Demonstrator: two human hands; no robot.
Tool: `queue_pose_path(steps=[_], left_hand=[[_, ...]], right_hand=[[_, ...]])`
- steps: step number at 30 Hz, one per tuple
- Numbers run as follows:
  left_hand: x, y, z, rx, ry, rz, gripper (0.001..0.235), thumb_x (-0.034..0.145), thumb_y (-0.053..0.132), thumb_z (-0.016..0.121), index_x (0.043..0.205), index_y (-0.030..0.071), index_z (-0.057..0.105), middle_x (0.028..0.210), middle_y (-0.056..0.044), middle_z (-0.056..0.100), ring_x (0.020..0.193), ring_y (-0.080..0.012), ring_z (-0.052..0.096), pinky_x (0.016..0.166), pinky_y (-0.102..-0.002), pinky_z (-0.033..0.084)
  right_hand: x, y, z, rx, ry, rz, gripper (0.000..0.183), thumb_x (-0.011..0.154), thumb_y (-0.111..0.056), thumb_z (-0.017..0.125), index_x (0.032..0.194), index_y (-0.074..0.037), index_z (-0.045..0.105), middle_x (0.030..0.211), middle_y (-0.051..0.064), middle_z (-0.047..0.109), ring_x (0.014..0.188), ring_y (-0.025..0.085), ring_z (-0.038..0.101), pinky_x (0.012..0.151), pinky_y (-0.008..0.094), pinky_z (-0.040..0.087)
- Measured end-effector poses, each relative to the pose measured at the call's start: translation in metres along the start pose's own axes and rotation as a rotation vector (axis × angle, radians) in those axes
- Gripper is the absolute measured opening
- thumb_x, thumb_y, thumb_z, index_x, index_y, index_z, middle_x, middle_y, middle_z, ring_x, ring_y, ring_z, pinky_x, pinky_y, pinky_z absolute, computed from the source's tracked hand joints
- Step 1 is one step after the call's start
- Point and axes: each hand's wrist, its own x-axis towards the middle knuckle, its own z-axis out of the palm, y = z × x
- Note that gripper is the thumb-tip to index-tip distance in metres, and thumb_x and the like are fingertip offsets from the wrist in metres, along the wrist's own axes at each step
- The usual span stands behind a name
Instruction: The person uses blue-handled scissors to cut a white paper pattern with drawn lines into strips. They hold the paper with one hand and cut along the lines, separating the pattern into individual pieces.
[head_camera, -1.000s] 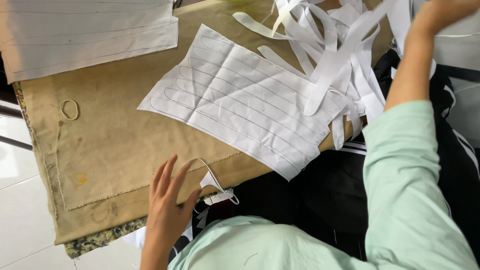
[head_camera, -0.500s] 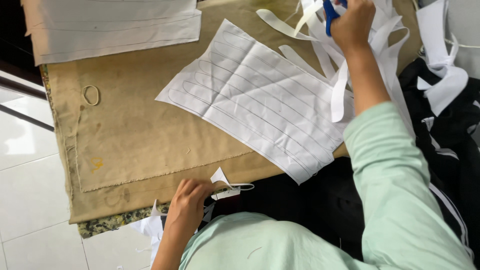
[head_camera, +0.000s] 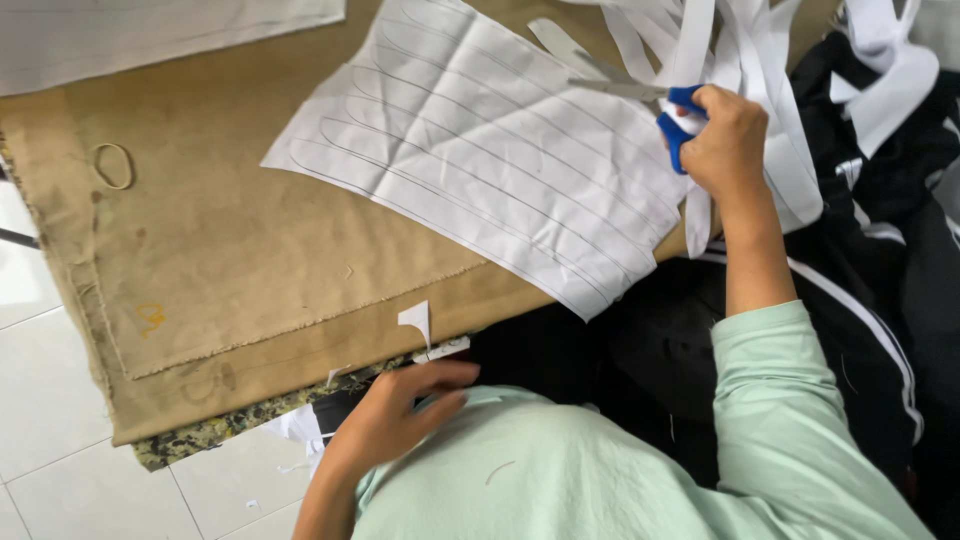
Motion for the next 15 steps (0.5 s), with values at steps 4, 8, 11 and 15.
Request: queue_pose_path(steps=[4,8,11,15], left_hand=[[0.074,0.006,0.041,-0.11,-0.206,-0.143,0.08,0.086,0.046,0.063,0.155,0.016,0.036,0.157,-0.003,0.047,0.142,-0.0163,0.049,0.113,-0.031,0.044],[0.135,-0.006,0.101,-0.471,-0.213,0.007,0.089,0.083,0.036,0.071,0.157,0.008,0.029,0.162,-0.016,0.033,0.151,-0.0321,0.032,0.118,-0.045,0.038],[0.139,0.026,0.106,-0.899,-0.095,-0.117,0.055,0.085,0.026,0.071,0.132,0.001,0.062,0.136,-0.012,0.067,0.129,-0.0212,0.061,0.112,-0.032,0.048],[0.134,0.04,0.113,-1.11,-0.059,-0.178,0.052,0.091,0.027,0.072,0.126,-0.01,0.061,0.125,-0.021,0.066,0.124,-0.0274,0.061,0.11,-0.04,0.05]], right_hand=[[-0.031,0.002,-0.019,-0.062,0.184,0.01,0.027,0.098,-0.003,0.094,0.098,0.006,0.068,0.093,0.012,0.074,0.082,0.03,0.072,0.07,0.041,0.057],[-0.061,-0.027,-0.05,0.038,0.246,0.114,0.026,0.087,0.009,0.092,0.098,0.009,0.068,0.088,0.018,0.073,0.079,0.031,0.071,0.067,0.039,0.055],[-0.082,-0.054,-0.064,0.128,0.339,0.174,0.034,0.1,-0.01,0.094,0.103,0.013,0.069,0.096,0.022,0.075,0.084,0.033,0.072,0.071,0.041,0.054],[-0.117,-0.093,-0.052,0.298,0.404,0.551,0.021,0.093,-0.001,0.091,0.092,0.001,0.07,0.08,0.017,0.07,0.075,0.025,0.071,0.07,0.034,0.057]])
